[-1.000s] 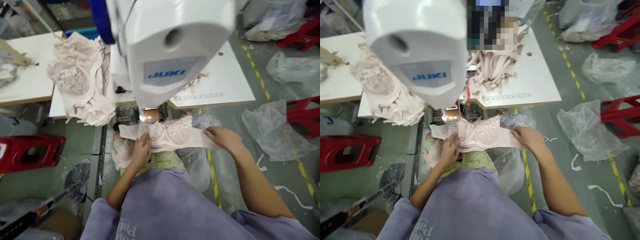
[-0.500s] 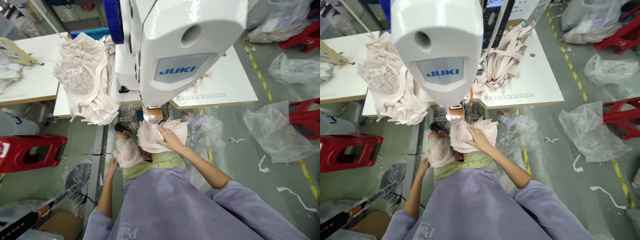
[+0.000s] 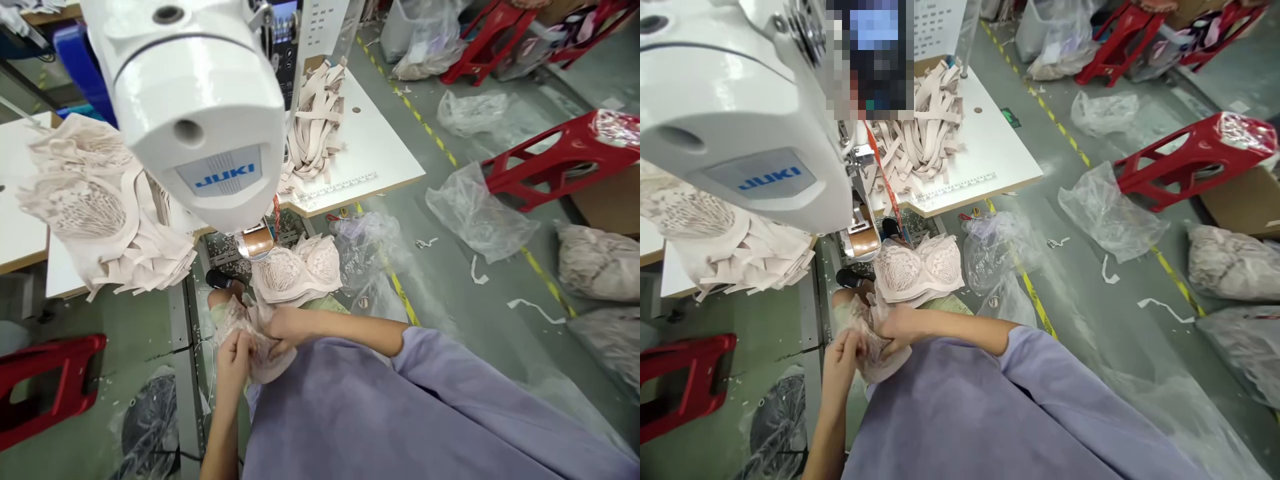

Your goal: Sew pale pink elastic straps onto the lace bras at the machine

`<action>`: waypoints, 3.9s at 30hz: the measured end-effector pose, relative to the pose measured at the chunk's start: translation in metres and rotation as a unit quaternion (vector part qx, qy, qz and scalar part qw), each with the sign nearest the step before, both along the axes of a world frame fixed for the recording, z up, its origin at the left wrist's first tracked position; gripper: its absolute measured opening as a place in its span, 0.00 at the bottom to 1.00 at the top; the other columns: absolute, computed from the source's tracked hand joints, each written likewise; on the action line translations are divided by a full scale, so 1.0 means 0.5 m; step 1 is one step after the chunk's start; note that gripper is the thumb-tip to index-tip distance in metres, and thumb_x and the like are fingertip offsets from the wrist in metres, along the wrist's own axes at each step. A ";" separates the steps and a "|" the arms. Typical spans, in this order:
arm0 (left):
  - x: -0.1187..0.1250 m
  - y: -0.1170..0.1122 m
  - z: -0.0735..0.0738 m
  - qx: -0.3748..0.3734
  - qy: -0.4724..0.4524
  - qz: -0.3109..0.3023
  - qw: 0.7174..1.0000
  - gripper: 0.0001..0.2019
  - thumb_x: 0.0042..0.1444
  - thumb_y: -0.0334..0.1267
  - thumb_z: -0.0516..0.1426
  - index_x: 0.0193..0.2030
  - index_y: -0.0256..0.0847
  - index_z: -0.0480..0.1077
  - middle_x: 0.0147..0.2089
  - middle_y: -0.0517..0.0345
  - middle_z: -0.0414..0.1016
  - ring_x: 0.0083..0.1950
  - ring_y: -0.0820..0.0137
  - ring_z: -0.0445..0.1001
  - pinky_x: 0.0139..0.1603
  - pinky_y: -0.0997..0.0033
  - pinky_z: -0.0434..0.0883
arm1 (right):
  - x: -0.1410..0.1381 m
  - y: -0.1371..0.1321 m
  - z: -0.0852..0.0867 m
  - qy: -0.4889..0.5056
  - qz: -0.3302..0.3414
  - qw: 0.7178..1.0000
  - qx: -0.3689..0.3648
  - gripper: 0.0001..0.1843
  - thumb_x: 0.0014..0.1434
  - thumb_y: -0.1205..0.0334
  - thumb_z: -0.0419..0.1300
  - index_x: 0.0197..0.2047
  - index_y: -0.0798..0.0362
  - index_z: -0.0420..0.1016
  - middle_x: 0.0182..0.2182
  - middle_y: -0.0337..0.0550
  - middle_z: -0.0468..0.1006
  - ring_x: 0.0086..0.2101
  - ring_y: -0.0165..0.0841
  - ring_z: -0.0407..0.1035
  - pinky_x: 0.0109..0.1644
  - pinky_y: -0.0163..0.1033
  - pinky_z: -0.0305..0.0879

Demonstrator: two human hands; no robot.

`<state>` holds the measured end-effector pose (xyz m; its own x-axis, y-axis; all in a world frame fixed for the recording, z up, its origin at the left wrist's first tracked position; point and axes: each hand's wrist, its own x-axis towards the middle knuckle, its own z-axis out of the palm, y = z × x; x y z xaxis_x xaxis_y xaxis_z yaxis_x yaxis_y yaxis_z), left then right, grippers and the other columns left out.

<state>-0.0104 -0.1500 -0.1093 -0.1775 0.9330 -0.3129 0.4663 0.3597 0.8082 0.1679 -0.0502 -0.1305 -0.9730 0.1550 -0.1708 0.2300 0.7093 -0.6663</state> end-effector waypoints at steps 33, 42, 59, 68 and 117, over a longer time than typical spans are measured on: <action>0.052 0.308 0.242 0.096 0.054 0.014 0.994 0.11 0.56 0.45 0.61 0.30 0.40 0.72 0.24 0.64 0.68 0.26 0.74 0.63 0.29 0.75 0.60 | 0.098 0.232 0.188 0.201 -0.427 0.860 -0.195 0.26 0.64 0.40 0.54 0.25 0.53 0.61 0.22 0.34 0.61 0.26 0.28 0.56 0.31 0.35 0.50; 0.031 0.343 0.219 0.101 0.085 0.032 0.991 0.25 0.54 0.45 0.59 0.18 0.44 0.45 0.18 0.66 0.45 0.23 0.76 0.47 0.21 0.74 0.47 | 0.083 0.288 0.198 0.175 -0.416 0.870 -0.201 0.28 0.61 0.36 0.57 0.27 0.54 0.71 0.25 0.38 0.70 0.30 0.32 0.64 0.36 0.35 0.58; 0.006 0.344 0.229 0.066 0.144 0.026 0.987 0.28 0.54 0.47 0.59 0.15 0.44 0.45 0.16 0.66 0.42 0.21 0.77 0.44 0.21 0.72 0.46 | 0.114 0.210 0.013 0.157 -0.271 0.825 -0.470 0.46 0.44 0.34 0.71 0.57 0.58 0.70 0.53 0.53 0.75 0.52 0.40 0.69 0.59 0.46 0.64; -0.003 0.333 0.210 0.129 0.166 0.021 0.978 0.16 0.58 0.49 0.59 0.26 0.41 0.67 0.24 0.60 0.70 0.29 0.70 0.70 0.32 0.72 0.64 | 0.198 0.146 -0.014 0.158 -0.399 0.676 -0.599 0.27 0.46 0.41 0.73 0.33 0.58 0.76 0.27 0.39 0.78 0.27 0.27 0.70 0.36 0.34 0.67; -0.014 0.377 0.271 0.073 0.108 -0.166 0.978 0.19 0.56 0.54 0.61 0.24 0.43 0.67 0.23 0.58 0.70 0.27 0.67 0.69 0.27 0.69 0.67 | 0.108 0.331 0.256 0.066 -0.312 0.921 -0.224 0.19 0.55 0.46 0.66 0.27 0.54 0.73 0.25 0.37 0.74 0.29 0.30 0.67 0.36 0.35 0.60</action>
<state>-0.0172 0.0387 0.0260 0.0953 0.9824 -0.1607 0.7024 0.0480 0.7101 0.2218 0.1155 -0.0026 -0.7359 0.6329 -0.2408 0.3956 0.1133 -0.9114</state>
